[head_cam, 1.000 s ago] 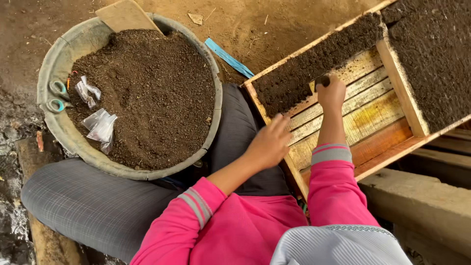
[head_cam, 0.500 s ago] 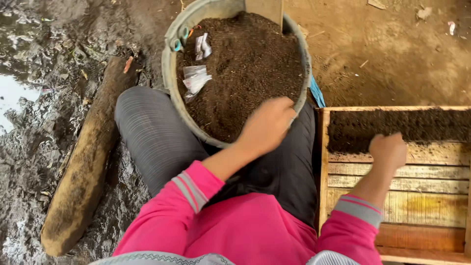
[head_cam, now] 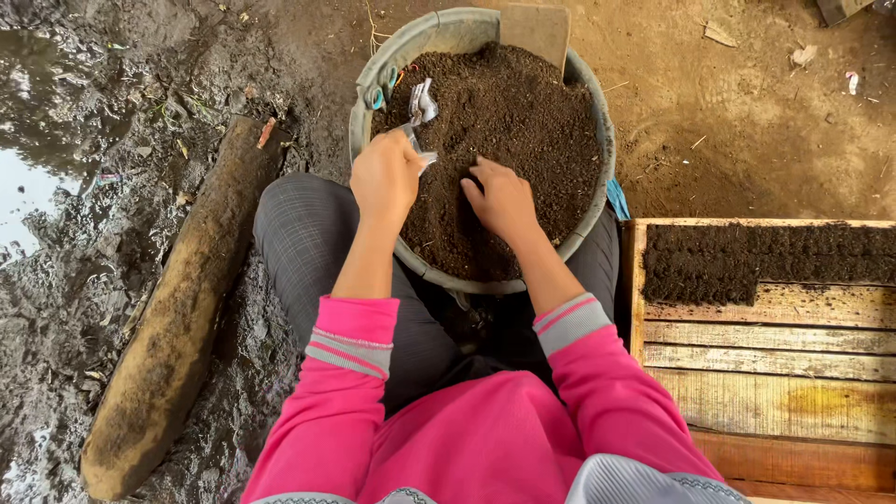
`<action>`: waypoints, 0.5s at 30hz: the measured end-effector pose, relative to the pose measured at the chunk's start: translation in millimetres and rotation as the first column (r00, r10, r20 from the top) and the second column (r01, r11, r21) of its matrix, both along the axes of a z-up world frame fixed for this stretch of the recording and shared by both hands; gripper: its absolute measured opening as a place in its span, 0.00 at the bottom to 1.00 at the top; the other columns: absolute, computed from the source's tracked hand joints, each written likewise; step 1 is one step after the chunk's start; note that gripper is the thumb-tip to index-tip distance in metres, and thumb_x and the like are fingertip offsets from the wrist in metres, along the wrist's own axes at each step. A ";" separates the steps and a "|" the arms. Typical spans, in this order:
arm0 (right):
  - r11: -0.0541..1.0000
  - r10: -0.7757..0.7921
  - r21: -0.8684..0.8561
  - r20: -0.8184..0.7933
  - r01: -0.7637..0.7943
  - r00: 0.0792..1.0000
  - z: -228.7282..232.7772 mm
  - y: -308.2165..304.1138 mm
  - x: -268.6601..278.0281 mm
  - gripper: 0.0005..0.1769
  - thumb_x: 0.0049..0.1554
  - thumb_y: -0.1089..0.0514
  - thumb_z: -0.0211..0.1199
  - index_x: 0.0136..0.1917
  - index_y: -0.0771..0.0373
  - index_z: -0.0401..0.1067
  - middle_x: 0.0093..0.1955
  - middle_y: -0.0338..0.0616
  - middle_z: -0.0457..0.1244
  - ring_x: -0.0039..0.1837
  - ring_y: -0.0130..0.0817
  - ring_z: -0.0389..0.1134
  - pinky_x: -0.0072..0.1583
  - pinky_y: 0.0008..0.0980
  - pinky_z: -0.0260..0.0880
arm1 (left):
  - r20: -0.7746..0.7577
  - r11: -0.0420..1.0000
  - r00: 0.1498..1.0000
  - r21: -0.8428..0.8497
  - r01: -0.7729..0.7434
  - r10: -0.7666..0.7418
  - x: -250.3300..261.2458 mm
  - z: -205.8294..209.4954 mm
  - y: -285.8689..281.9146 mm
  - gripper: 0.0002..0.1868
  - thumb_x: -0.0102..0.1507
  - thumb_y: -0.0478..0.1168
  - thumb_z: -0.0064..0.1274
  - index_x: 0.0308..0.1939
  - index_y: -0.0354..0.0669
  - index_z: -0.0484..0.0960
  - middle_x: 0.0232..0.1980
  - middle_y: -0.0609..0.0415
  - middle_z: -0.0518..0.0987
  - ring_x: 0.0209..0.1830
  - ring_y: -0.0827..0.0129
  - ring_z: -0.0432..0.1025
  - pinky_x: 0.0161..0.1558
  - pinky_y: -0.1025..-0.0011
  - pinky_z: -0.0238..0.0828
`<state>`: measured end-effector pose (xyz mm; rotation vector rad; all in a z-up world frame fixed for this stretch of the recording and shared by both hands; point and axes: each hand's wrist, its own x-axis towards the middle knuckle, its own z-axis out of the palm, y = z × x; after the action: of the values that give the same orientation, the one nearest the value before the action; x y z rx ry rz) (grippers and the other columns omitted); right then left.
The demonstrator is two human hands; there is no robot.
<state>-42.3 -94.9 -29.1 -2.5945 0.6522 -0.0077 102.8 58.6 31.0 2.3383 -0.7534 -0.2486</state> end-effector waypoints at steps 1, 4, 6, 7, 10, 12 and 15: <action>1.000 -0.001 -0.001 -0.002 0.001 1.000 15.4 5.4 -1.4 0.24 0.68 0.43 0.54 0.67 0.58 0.75 0.72 0.49 0.64 0.71 0.51 0.65 0.66 0.56 0.66 | -0.002 1.000 1.000 -0.001 0.001 -0.001 -0.8 -0.1 0.8 0.10 0.58 0.41 0.70 0.31 0.45 0.82 0.31 0.51 0.78 0.34 0.54 0.79 0.32 0.53 0.78; 0.973 -0.177 0.194 0.289 0.123 0.941 53.9 18.8 -3.1 0.17 0.69 0.46 0.57 0.65 0.53 0.77 0.67 0.41 0.67 0.70 0.46 0.66 0.67 0.50 0.68 | -0.335 0.958 0.940 -0.284 -0.043 -0.057 -7.0 -7.1 -8.4 0.12 0.59 0.48 0.71 0.35 0.49 0.83 0.32 0.58 0.80 0.34 0.68 0.79 0.34 0.66 0.75; 0.805 -0.358 0.588 0.591 -0.082 0.723 70.3 31.7 -2.1 0.13 0.61 0.60 0.73 0.57 0.67 0.78 0.48 0.47 0.67 0.49 0.30 0.70 0.51 0.29 0.75 | -0.697 0.776 0.680 -0.552 -0.305 -0.229 -19.1 -18.2 -21.0 0.10 0.59 0.38 0.67 0.34 0.41 0.80 0.36 0.53 0.79 0.36 0.78 0.71 0.37 0.85 0.69; 0.806 -0.359 0.587 0.589 -0.078 0.724 71.8 30.5 -0.3 0.13 0.61 0.60 0.73 0.57 0.67 0.78 0.48 0.47 0.67 0.49 0.30 0.70 0.51 0.29 0.75 | -0.698 0.777 0.677 -0.552 -0.304 -0.231 -22.1 -9.4 -20.9 0.10 0.59 0.38 0.67 0.34 0.41 0.80 0.36 0.53 0.79 0.36 0.78 0.71 0.37 0.85 0.69; 0.815 -0.337 0.577 0.552 -0.058 0.763 75.8 23.9 1.2 0.08 0.63 0.60 0.68 0.53 0.66 0.80 0.44 0.45 0.68 0.45 0.26 0.70 0.46 0.23 0.74 | -0.862 0.758 0.411 -0.474 -0.448 -0.296 -27.1 2.6 -19.6 0.09 0.62 0.41 0.65 0.32 0.48 0.80 0.37 0.52 0.83 0.36 0.72 0.79 0.40 0.79 0.78; 0.817 -0.344 0.576 0.513 -0.019 0.787 76.9 15.3 -0.1 0.04 0.63 0.61 0.68 0.50 0.64 0.81 0.43 0.43 0.70 0.43 0.20 0.66 0.44 0.22 0.71 | -0.772 0.819 0.569 -0.503 -0.276 -0.282 -21.6 -9.1 -18.2 0.08 0.63 0.37 0.62 0.33 0.45 0.77 0.43 0.45 0.82 0.39 0.66 0.80 0.44 0.73 0.82; 0.775 -0.290 0.632 0.370 -0.010 0.882 61.4 -2.7 0.6 0.05 0.60 0.59 0.70 0.48 0.62 0.82 0.39 0.42 0.70 0.41 0.22 0.67 0.43 0.24 0.71 | -0.125 0.876 0.964 -0.457 0.153 -0.234 -32.9 51.0 -4.6 0.11 0.59 0.23 0.55 0.36 0.38 0.71 0.44 0.40 0.73 0.38 0.49 0.82 0.40 0.59 0.84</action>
<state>-41.7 -97.5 32.2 -1.7989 0.5551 -0.3744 69.9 54.0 81.9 1.7837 -0.8559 -0.3291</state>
